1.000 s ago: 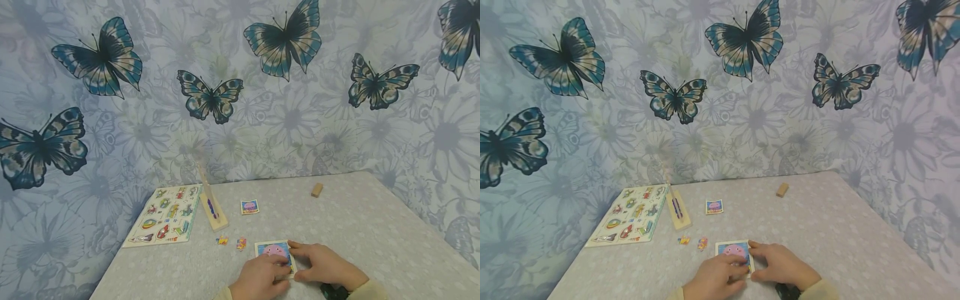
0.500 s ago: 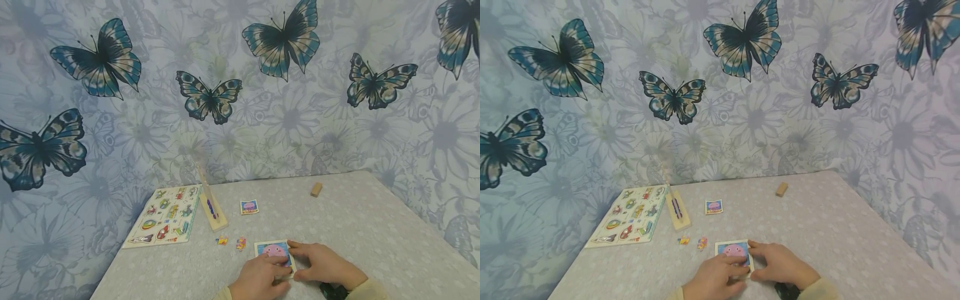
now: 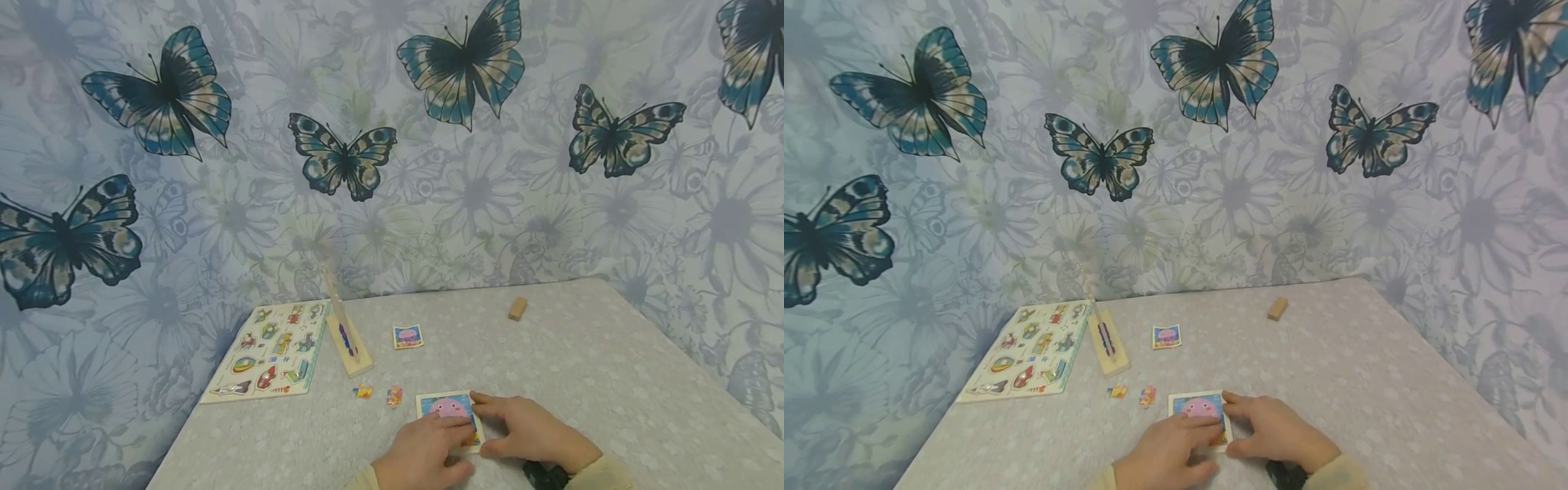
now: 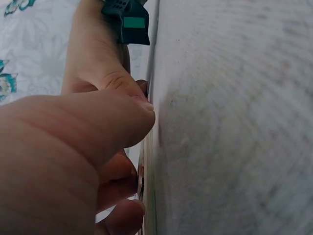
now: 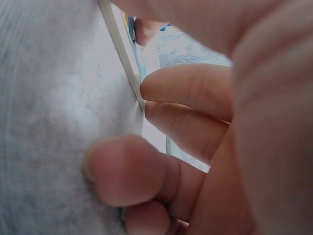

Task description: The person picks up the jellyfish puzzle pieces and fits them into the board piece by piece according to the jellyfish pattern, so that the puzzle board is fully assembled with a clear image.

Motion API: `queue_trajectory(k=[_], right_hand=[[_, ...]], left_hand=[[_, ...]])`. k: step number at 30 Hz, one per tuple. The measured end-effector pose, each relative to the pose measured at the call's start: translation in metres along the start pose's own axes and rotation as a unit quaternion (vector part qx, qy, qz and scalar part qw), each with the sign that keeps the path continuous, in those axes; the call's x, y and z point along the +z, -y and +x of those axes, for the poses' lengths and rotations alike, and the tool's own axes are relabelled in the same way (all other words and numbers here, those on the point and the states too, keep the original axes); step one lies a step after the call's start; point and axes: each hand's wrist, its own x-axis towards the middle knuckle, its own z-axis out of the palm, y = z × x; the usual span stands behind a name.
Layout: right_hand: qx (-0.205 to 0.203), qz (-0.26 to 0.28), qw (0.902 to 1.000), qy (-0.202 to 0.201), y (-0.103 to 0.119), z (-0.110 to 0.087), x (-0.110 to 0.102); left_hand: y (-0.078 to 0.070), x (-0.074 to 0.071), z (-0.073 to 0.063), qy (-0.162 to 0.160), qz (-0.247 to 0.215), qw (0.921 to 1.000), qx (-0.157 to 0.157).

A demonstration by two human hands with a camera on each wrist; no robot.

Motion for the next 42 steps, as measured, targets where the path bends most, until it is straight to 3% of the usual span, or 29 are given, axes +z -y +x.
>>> queue_trajectory(k=[5, 9, 19, 23, 26, 28, 29, 32, 35, 38, 42], right_hand=[[0.002, 0.001, 1.0, 0.0, 0.001, 0.001, -0.001], [0.004, -0.001, 1.0, -0.003, 0.001, 0.0, -0.002], [0.009, -0.006, 0.9999, -0.002, -0.001, -0.002, -0.001], [0.006, -0.005, 1.0, -0.002, -0.001, -0.002, 0.0], [0.001, 0.001, 1.0, -0.001, -0.001, -0.002, 0.0], [-0.001, 0.006, 1.0, 0.001, -0.001, -0.001, 0.0], [0.0, 0.008, 1.0, 0.001, 0.0, -0.001, 0.0], [0.011, 0.013, 0.9998, 0.008, 0.002, 0.0, 0.0], [0.025, 0.019, 0.9993, 0.018, 0.003, 0.0, 0.0], [0.033, 0.024, 0.9988, 0.025, 0.005, 0.0, -0.001], [0.039, 0.032, 0.9983, 0.028, 0.005, 0.0, -0.001]], left_hand=[[-0.001, -0.001, -0.002, -0.005, 0.02, 0.9998, -0.004], [-0.001, -0.002, -0.002, -0.001, 0.046, 0.9989, 0.012], [-0.004, -0.002, 0.001, 0.0, 0.063, 0.9979, 0.016], [-0.002, -0.001, 0.0, 0.003, 0.027, 0.9996, -0.002], [0.002, 0.002, -0.001, -0.021, -0.053, 0.9977, -0.036], [0.006, 0.002, -0.002, -0.065, -0.129, 0.9871, -0.069], [0.009, 0.0, -0.002, -0.09, -0.166, 0.9777, -0.091], [0.02, -0.01, -0.006, -0.161, -0.25, 0.9405, -0.165], [0.036, -0.024, -0.013, -0.198, -0.234, 0.9219, -0.236], [0.055, -0.034, -0.022, -0.214, -0.196, 0.9126, -0.288], [0.076, -0.037, -0.032, -0.196, -0.177, 0.9061, -0.33]])
